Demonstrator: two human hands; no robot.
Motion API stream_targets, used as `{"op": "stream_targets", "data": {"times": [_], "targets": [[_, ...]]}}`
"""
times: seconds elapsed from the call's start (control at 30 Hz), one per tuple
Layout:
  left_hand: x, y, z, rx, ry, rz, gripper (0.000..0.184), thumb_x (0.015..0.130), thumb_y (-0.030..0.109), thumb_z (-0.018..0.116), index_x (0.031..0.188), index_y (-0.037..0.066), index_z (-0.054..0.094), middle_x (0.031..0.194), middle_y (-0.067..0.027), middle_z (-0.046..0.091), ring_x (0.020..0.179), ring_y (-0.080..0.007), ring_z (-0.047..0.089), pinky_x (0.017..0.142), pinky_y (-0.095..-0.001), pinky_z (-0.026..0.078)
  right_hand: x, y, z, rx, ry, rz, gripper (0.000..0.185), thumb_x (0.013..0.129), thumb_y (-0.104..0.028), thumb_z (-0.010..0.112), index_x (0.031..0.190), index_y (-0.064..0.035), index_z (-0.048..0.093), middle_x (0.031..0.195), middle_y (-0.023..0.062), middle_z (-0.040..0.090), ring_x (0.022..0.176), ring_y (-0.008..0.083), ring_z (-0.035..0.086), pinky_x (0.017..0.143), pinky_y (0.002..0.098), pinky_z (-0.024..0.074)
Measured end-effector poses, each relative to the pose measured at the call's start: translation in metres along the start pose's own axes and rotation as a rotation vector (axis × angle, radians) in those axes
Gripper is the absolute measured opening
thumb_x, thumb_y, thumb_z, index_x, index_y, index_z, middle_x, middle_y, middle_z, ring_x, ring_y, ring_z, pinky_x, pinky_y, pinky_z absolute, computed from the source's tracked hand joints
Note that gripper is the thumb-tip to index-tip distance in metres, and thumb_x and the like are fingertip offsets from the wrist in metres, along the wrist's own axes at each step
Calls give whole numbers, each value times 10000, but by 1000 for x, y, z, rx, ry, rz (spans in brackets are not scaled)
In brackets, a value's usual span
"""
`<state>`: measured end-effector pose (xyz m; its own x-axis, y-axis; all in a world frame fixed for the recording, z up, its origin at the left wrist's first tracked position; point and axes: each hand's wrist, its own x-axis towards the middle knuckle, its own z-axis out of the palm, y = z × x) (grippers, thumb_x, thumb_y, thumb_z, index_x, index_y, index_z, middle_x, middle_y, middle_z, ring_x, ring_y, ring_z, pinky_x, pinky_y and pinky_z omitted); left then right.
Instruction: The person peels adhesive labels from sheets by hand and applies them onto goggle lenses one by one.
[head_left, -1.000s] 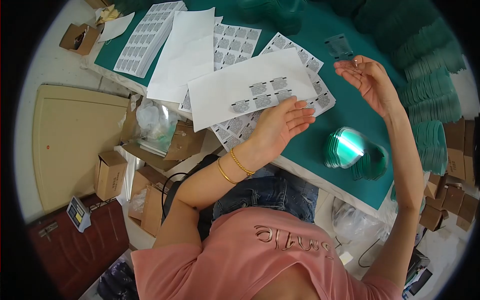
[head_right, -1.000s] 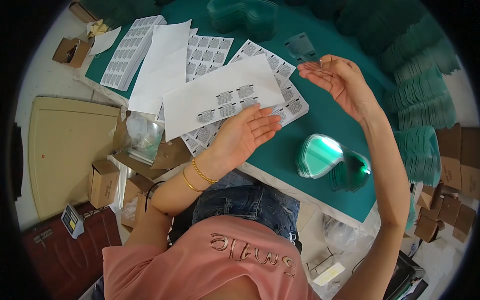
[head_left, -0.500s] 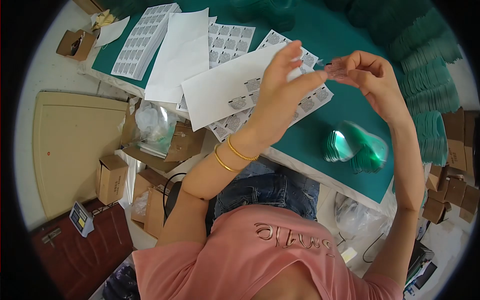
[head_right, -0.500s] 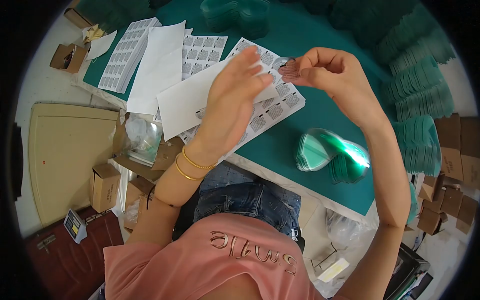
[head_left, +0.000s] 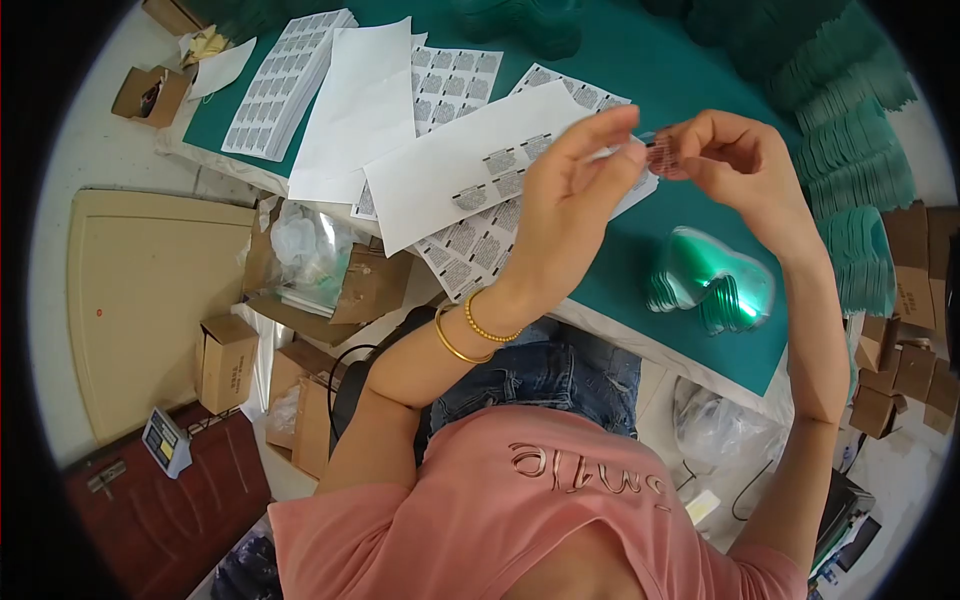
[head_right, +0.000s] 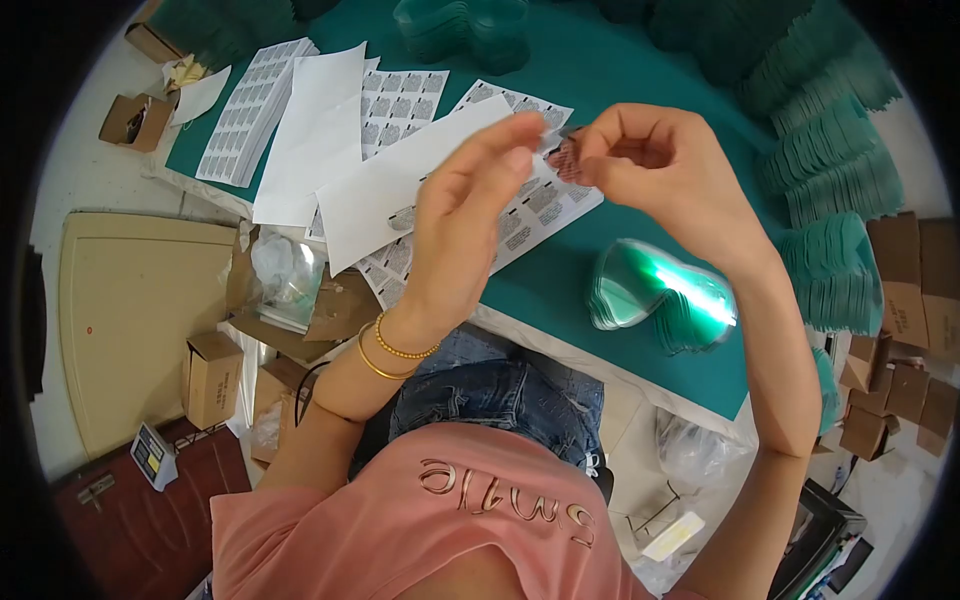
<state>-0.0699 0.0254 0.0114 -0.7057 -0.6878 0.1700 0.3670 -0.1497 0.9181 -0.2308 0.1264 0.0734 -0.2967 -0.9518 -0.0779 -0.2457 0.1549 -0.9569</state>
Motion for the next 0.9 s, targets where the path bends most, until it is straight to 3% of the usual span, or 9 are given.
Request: {"op": "stream_targets", "data": {"times": [0.07, 0.13, 0.17, 0.37, 0.43, 0.5, 0.6, 0.67, 0.9], "targets": [[3, -2, 3, -271, -99, -253, 357, 969, 153, 560, 1272, -35, 544, 1175, -97, 623, 1073, -142, 579, 972, -288, 442, 0, -5, 9, -33, -18, 6, 160, 852, -74, 586, 921, 58, 645, 958, 89, 674, 900, 116, 630, 847, 273, 510], [5, -2, 3, -388, -121, -311, 333, 976, 155, 549, 1254, -28, 554, 1172, -94, 625, 1061, -146, 591, 971, -296, 454, -1, -6, 16, -39, -38, -18, 308, 872, -48, 567, 1152, 59, 637, 911, 73, 680, 848, 102, 614, 776, 242, 497], [6, -3, 3, -507, -136, -367, 311, 983, 157, 539, 1236, -21, 564, 1169, -91, 626, 1049, -149, 602, 969, -303, 465, -2, -5, 15, -38, -34, -13, 308, 872, -48, 567, 1152, 59, 637, 911, 73, 680, 848, 102, 614, 776, 242, 497], [4, -10, 2, -524, -73, -501, 243, 977, 156, 560, 1149, -10, 605, 1096, -101, 648, 1008, -161, 631, 921, -294, 509, -10, -17, 14, -213, -132, -5, 520, 852, -42, 595, 1357, 11, 485, 798, 67, 681, 738, 77, 587, 670, 237, 491], [5, -13, -1, -601, -35, -536, 216, 976, 152, 561, 1132, 11, 612, 1101, -95, 651, 1018, -171, 634, 925, -296, 510, -13, -35, 10, -181, -83, 151, 585, 834, -32, 616, 1392, -14, 444, 782, 55, 682, 719, 60, 567, 636, 212, 464], [6, -11, -3, -677, 1, -569, 189, 976, 148, 563, 1114, 32, 620, 1106, -90, 654, 1029, -182, 638, 930, -298, 511, -14, -32, 3, -184, 32, 203, 496, 830, -61, 671, 1307, -32, 540, 763, 11, 643, 699, 47, 546, 602, 191, 436], [5, -6, 2, -820, 24, -540, 176, 972, 159, 576, 1116, 67, 618, 1116, -74, 654, 1057, -191, 633, 932, -294, 510, -14, 1, 10, -191, 322, -93, 318, 810, -174, 766, 1089, -54, 673, 784, -51, 537, 636, 23, 479, 543, 168, 381], [4, -6, 7, -966, -8, -486, 214, 985, 177, 553, 1170, 74, 585, 1150, -92, 636, 1156, -218, 583, 1018, -343, 483, -17, 6, 27, -165, 380, -126, 315, 802, -171, 772, 1078, -53, 675, 793, -41, 545, 663, 22, 476, 573, 164, 387], [-3, -1, 23, -1102, -120, -445, 244, 988, 221, 550, 1194, 93, 577, 1192, -78, 620, 1200, -222, 558, 1045, -357, 469, -17, 4, 42, 187, 424, -121, 263, 826, -126, 750, 1049, -9, 672, 924, 4, 631, 849, 63, 552, 723, 203, 449]]}}
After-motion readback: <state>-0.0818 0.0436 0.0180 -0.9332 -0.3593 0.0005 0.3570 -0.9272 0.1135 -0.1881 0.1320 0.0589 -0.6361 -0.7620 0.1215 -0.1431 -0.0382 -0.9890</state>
